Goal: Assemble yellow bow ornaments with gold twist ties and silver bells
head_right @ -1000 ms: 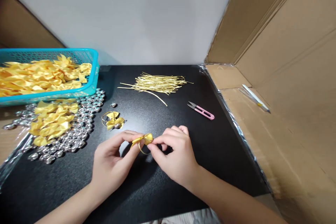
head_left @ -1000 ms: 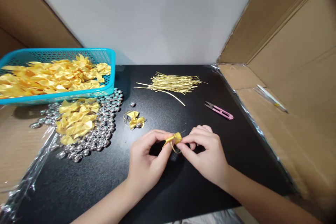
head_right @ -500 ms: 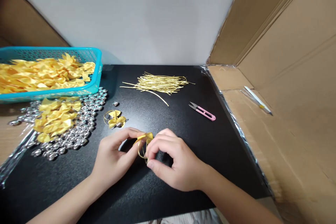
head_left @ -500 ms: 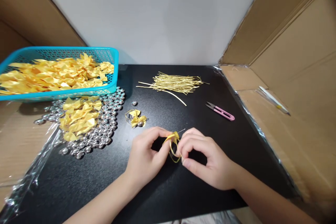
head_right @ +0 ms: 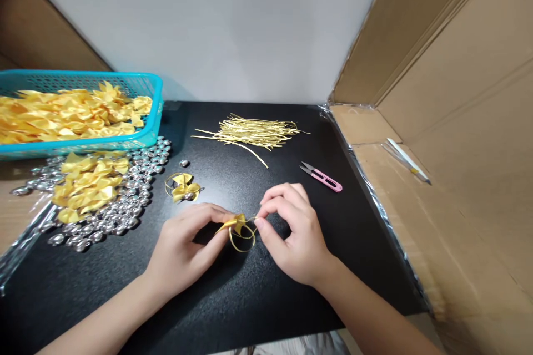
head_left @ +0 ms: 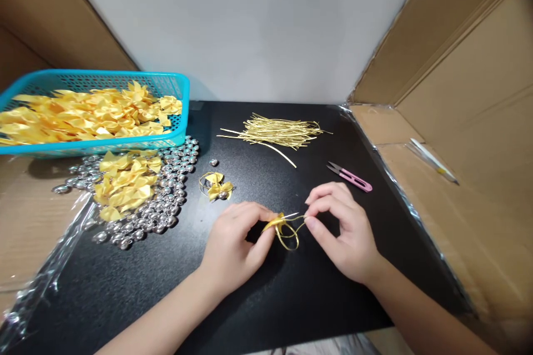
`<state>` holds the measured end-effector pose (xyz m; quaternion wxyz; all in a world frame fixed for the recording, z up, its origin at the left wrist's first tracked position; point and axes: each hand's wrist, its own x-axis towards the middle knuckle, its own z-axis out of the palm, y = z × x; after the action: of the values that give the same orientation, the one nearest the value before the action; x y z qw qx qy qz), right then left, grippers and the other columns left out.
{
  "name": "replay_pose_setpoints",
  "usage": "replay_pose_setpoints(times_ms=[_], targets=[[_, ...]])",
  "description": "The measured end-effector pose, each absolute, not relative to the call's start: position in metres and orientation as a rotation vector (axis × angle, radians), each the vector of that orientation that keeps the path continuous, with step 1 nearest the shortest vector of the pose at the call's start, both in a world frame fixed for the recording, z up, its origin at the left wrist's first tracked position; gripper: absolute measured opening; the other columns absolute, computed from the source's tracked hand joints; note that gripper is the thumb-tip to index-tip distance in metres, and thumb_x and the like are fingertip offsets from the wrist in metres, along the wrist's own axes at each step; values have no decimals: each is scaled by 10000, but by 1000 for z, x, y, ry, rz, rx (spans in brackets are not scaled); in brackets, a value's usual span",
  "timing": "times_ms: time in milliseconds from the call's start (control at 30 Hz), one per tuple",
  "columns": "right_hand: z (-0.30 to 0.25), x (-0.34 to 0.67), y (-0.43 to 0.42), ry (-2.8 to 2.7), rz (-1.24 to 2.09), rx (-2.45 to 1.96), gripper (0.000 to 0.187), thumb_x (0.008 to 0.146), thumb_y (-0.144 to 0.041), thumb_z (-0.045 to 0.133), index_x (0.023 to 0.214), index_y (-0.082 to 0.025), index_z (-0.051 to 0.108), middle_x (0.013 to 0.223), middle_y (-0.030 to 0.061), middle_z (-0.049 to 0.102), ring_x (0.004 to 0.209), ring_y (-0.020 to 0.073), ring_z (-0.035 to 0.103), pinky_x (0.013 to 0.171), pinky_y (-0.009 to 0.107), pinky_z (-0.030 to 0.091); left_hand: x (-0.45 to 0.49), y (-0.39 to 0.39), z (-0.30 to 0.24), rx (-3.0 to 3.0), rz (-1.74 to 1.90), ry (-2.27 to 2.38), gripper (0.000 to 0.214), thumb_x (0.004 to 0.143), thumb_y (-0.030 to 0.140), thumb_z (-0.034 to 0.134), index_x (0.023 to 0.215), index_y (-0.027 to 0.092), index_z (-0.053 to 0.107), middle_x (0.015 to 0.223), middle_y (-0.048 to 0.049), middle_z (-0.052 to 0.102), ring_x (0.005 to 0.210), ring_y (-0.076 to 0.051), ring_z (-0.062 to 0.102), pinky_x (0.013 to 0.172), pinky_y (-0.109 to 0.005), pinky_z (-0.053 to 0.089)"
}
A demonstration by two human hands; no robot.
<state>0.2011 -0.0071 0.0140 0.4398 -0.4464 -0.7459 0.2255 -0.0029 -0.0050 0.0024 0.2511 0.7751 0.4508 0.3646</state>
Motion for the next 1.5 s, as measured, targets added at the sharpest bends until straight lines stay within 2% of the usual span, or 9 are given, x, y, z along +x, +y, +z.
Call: replay_pose_setpoints(times_ms=[100,300,567,767,867,967,1067,1367,1500], targets=[[15,203,-4,-1845,507,-1119,101,852,-149,599,777,-217,606,854,49,619,848,217,581,778,387,455,-3,-5,3,2084,876,1154,92,841,164,597,818,208,674,792,-42,763,732,-202,699,720,-321,481],[6,203,3,-1720,840,-1185,104,879,-182,598,777,-202,597,721,0,634,677,149,589,660,282,468,0,-5,7,1816,715,1023,108,846,202,632,754,218,686,762,-20,751,721,-180,680,738,-296,471],[0,200,7,-1893,1024,-1329,126,870,-142,570,753,-178,604,689,-16,604,634,123,538,607,247,414,-4,-2,13,1415,829,995,106,823,257,683,741,194,704,787,-39,749,748,-178,674,713,-261,494],[1,204,9,-1833,1003,-1385,114,828,-113,563,747,-184,599,723,-5,596,681,139,535,657,271,409,-7,-1,13,1581,888,1071,90,842,209,654,774,188,708,798,-26,753,747,-158,681,719,-248,496],[3,206,11,-1461,1299,-1349,61,815,-215,624,769,-186,596,769,6,621,738,151,570,718,283,435,-8,-1,11,1671,913,1078,81,847,188,646,785,188,697,818,-21,759,746,-154,690,711,-252,502],[6,207,11,-1029,1682,-1179,154,784,-299,695,786,-181,596,807,13,653,776,143,597,766,282,450,-9,-1,8,1808,935,1079,71,852,168,639,813,191,695,829,-16,762,755,-154,696,732,-270,499],[8,207,9,-819,1863,-1030,185,759,-287,748,773,-174,602,783,5,659,763,126,601,774,271,453,-9,-1,6,1957,970,1083,78,853,141,630,834,192,686,824,-6,761,752,-148,694,742,-281,486],[7,210,6,-794,1949,-862,181,775,-277,756,776,-161,617,593,-45,518,611,89,463,676,234,388,-10,0,2,2284,1098,1154,117,826,70,613,855,181,637,832,3,762,793,-155,700,772,-299,465],[11,210,4,-898,1894,-968,227,729,-319,789,756,-154,635,607,-35,518,594,85,428,617,222,344,-12,0,1,2338,1138,1236,116,829,70,600,862,175,637,833,-13,756,794,-165,695,763,-305,465]])
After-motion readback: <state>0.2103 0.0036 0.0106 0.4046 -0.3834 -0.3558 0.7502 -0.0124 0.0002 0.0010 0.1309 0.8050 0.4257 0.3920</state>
